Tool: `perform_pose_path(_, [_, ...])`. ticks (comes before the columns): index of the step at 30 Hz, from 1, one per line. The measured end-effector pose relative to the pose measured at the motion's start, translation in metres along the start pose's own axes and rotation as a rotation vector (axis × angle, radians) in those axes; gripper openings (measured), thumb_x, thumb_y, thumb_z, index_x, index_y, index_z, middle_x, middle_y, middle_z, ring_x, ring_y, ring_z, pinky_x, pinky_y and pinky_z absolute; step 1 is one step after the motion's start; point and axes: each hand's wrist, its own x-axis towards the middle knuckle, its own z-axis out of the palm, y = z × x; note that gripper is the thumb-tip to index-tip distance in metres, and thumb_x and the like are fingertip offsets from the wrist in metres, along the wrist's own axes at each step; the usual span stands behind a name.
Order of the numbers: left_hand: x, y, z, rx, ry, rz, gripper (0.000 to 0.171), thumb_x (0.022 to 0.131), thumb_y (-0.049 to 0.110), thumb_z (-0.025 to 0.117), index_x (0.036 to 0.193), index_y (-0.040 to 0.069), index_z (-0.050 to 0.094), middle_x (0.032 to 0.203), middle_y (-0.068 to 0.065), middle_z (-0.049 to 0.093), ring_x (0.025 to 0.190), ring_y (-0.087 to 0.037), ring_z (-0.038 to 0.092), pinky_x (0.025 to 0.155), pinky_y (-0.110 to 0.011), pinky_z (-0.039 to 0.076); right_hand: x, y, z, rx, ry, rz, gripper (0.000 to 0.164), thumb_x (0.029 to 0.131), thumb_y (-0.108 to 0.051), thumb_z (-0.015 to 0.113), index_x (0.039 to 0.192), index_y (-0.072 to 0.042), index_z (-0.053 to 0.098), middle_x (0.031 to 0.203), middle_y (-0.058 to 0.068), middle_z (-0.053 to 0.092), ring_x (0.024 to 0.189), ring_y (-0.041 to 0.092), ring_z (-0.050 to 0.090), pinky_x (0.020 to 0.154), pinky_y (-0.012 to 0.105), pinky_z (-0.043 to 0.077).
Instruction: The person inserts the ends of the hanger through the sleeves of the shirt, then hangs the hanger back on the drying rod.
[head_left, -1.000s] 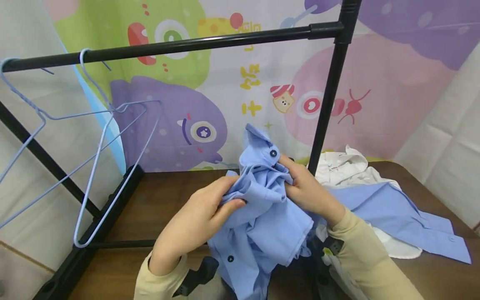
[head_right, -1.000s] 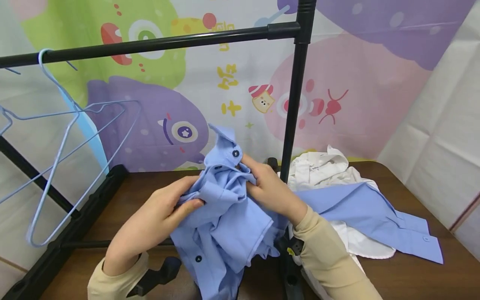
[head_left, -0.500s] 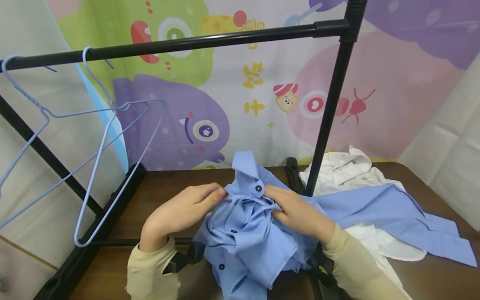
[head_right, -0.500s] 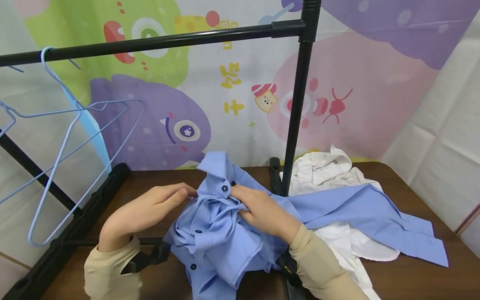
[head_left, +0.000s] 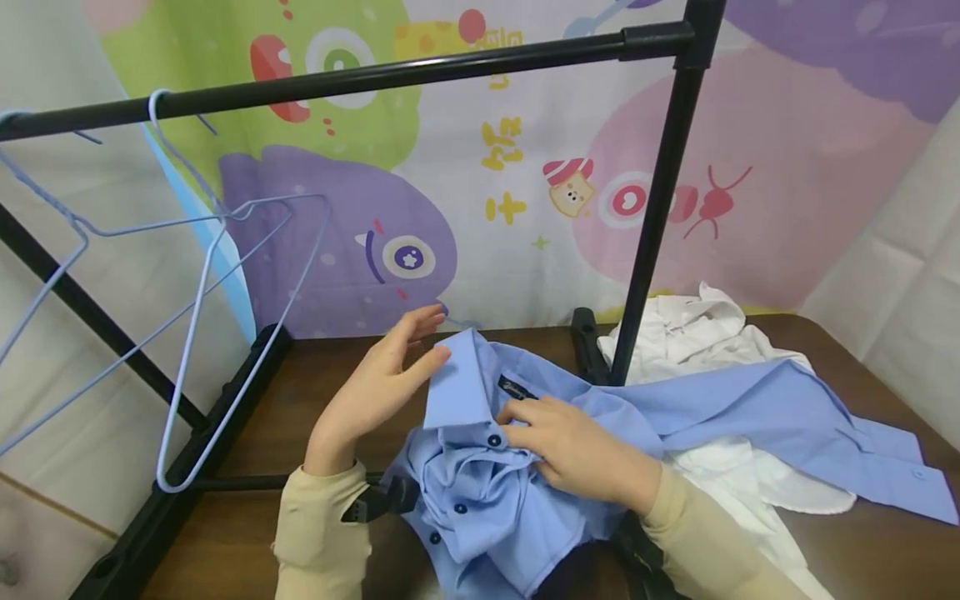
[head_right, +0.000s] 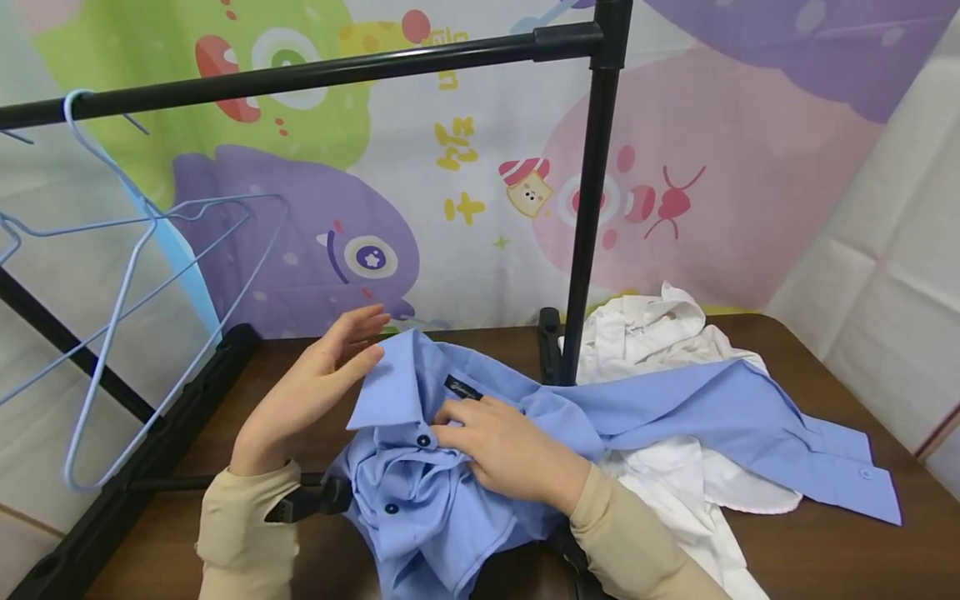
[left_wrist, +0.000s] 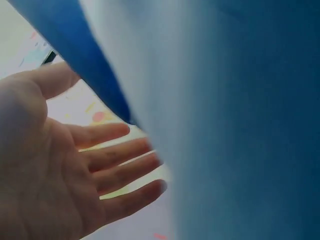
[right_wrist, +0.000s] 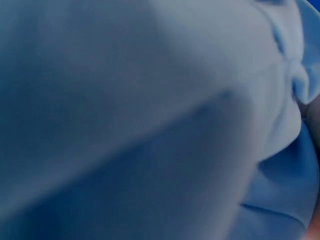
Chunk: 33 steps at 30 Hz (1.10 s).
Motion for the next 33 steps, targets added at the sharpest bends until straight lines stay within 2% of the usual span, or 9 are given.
perform_pose_path(4, [0.001, -0.002, 0.004, 0.004, -0.11, -0.007, 0.066, 0.089, 0.035, 0.055, 0.142, 0.018, 0.02, 0.141, -0.005, 0.037, 0.126, -0.024, 0.039, 0.099, -0.046, 0.035, 0.0, -0.004, -0.004, -0.031, -0.041, -0.021, 0.033, 0.072, 0.004, 0.057, 0.096, -0.02, 0.06, 0.099, -0.003, 0.055, 0.089, 0.013, 0.053, 0.081, 0.031, 0.042])
perform_pose_path(6, [0.001, -0.002, 0.006, 0.036, -0.168, -0.015, 0.067, 0.088, 0.036, 0.056, 0.142, 0.017, 0.022, 0.14, -0.005, 0.038, 0.124, -0.023, 0.041, 0.098, -0.045, 0.037, 0.0, -0.006, -0.005, -0.029, -0.069, -0.023, 0.032, 0.074, 0.003, 0.058, 0.095, -0.021, 0.06, 0.098, -0.005, 0.055, 0.09, 0.012, 0.053, 0.081, 0.031, 0.042])
perform_pose_path(10, [0.0, 0.001, 0.007, 0.118, -0.256, -0.013, 0.061, 0.087, 0.041, 0.057, 0.138, 0.019, 0.033, 0.135, -0.001, 0.043, 0.117, -0.017, 0.047, 0.097, -0.041, 0.038, -0.001, -0.007, -0.007, -0.001, -0.142, -0.002, 0.034, 0.073, 0.004, 0.058, 0.095, -0.022, 0.063, 0.097, -0.007, 0.056, 0.093, 0.01, 0.053, 0.084, 0.033, 0.042])
perform_pose_path(14, [-0.001, 0.003, 0.008, 0.176, -0.278, 0.032, 0.051, 0.085, 0.037, 0.061, 0.13, 0.019, 0.045, 0.125, 0.001, 0.053, 0.108, -0.013, 0.052, 0.092, -0.036, 0.042, -0.002, -0.008, -0.008, 0.042, -0.256, 0.05, 0.035, 0.074, 0.004, 0.056, 0.096, -0.021, 0.066, 0.097, -0.008, 0.058, 0.095, 0.009, 0.054, 0.083, 0.035, 0.041])
perform_pose_path(18, [-0.002, 0.002, 0.008, 0.223, -0.258, 0.069, 0.046, 0.082, 0.029, 0.067, 0.123, 0.017, 0.051, 0.117, 0.003, 0.058, 0.099, -0.01, 0.055, 0.086, -0.032, 0.044, -0.002, -0.009, -0.008, 0.081, -0.361, 0.109, 0.034, 0.075, 0.001, 0.057, 0.1, -0.02, 0.065, 0.101, -0.007, 0.059, 0.099, 0.009, 0.053, 0.082, 0.035, 0.04])
perform_pose_path(22, [-0.003, 0.003, 0.009, 0.241, -0.203, 0.079, 0.043, 0.081, 0.022, 0.068, 0.121, 0.016, 0.054, 0.114, 0.003, 0.06, 0.097, -0.011, 0.056, 0.084, -0.032, 0.045, -0.003, -0.01, -0.009, 0.115, -0.404, 0.16, 0.037, 0.073, -0.011, 0.066, 0.109, -0.018, 0.06, 0.104, -0.006, 0.057, 0.101, 0.01, 0.052, 0.087, 0.037, 0.039])
perform_pose_path(25, [-0.004, 0.006, 0.009, 0.249, -0.131, 0.09, 0.04, 0.08, 0.016, 0.069, 0.118, 0.016, 0.057, 0.112, 0.002, 0.062, 0.1, -0.012, 0.058, 0.084, -0.033, 0.046, -0.005, -0.011, -0.014, 0.172, -0.401, 0.197, 0.045, 0.072, -0.028, 0.072, 0.113, -0.018, 0.056, 0.106, -0.007, 0.055, 0.102, 0.009, 0.051, 0.09, 0.038, 0.038])
perform_pose_path(29, [-0.005, 0.012, 0.008, 0.255, -0.048, 0.116, 0.034, 0.079, 0.012, 0.069, 0.111, 0.017, 0.061, 0.107, 0.002, 0.065, 0.098, -0.013, 0.061, 0.08, -0.033, 0.048, -0.009, -0.009, -0.025, 0.273, -0.375, 0.236, 0.059, 0.07, -0.051, 0.071, 0.119, -0.022, 0.054, 0.112, -0.011, 0.054, 0.106, 0.008, 0.05, 0.092, 0.035, 0.039])
perform_pose_path(33, [-0.007, 0.017, 0.006, 0.257, 0.021, 0.14, 0.033, 0.079, 0.011, 0.07, 0.11, 0.017, 0.062, 0.102, 0.002, 0.066, 0.089, -0.012, 0.061, 0.073, -0.03, 0.048, -0.012, -0.005, -0.037, 0.306, -0.275, 0.285, 0.058, 0.071, -0.057, 0.066, 0.117, -0.024, 0.056, 0.112, -0.014, 0.056, 0.105, 0.006, 0.051, 0.09, 0.03, 0.042])
